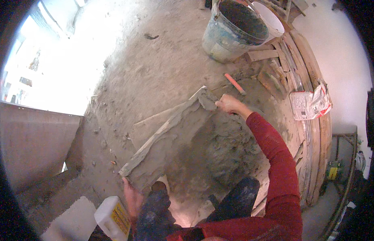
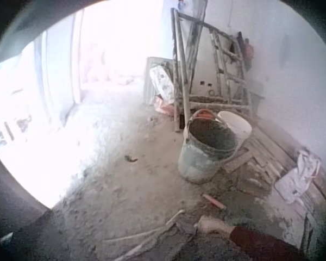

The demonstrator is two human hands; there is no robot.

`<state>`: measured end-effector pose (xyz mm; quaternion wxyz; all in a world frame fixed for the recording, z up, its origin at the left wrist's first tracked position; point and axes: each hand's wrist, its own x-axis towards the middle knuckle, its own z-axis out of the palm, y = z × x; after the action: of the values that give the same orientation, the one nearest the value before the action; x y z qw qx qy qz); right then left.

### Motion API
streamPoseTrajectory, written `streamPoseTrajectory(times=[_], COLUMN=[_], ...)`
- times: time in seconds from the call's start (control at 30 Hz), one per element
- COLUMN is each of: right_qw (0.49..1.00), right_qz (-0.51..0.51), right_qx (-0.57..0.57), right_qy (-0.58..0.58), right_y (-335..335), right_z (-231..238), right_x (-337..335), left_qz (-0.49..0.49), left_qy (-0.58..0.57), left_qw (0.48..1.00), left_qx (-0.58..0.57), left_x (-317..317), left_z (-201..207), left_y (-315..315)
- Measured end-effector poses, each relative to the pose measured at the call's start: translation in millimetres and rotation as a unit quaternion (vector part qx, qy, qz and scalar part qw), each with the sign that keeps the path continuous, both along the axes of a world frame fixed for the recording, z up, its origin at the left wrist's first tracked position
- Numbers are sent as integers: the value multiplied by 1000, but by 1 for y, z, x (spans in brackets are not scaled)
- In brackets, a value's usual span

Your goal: The person picks up a rectangular tile and uses a trowel to scoop and spread adhesive onto its back surface. The person repeatedly scoops adhesive from a bucket and spreads it across the tile, creating ridges with the trowel.

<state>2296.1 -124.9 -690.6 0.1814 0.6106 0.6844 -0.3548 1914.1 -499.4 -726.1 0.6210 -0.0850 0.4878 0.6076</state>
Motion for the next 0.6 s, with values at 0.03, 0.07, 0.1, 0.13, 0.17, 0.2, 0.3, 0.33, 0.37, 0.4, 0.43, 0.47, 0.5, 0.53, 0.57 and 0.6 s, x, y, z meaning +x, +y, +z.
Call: streamPoseTrajectory(times=[0.03,0.07,0.1,0.13,0.17,0.2,0.3,0.33,0.37,0.4,0.43,0.47,0.5,0.53,0.57,0.6], right_qw=[999,995,988,985,981,975,991,995,998,1000,1000,999,998,997,991,981], right_qz=[47,94,140,166,194,222,126,91,55,23,5,-5,-22,36,103,166], right_qx=[19,38,56,39,22,4,-36,-29,-22,-13,-25,-38,-54,-69,-87,-97], right_qy=[8,15,22,19,19,19,-5,-4,-4,0,-5,3,0,-10,-9,-12], right_y=[-7,-21,-34,-41,-46,-47,-26,-17,-4,3,-2,-10,-23,-35,-45,-49], right_z=[-6,-16,-19,-11,1,11,29,29,24,19,15,6,2,6,11,24], right_x=[3,12,20,22,21,21,28,32,34,30,30,18,17,24,22,20], left_qz=[-3,-1,1,13,28,29,25,14,3,-6,-15,-17,-6,5,24,22], left_qy=[20,21,23,9,-2,-16,-41,-43,-44,-35,-28,-7,-12,-18,-13,-15], left_qw=[1000,1000,1000,1000,1000,999,999,999,999,999,999,1000,1000,1000,999,1000], left_qx=[-2,-3,-4,-3,-3,2,8,7,6,6,7,5,-2,-8,-20,-11], left_x=[4,6,7,6,2,0,-1,1,5,4,4,-3,0,5,3,0], left_z=[5,4,4,-1,-3,-2,1,1,0,-2,-5,-4,-2,1,5,6], left_y=[4,4,5,2,-2,-3,-4,2,5,4,3,0,3,8,6,4])
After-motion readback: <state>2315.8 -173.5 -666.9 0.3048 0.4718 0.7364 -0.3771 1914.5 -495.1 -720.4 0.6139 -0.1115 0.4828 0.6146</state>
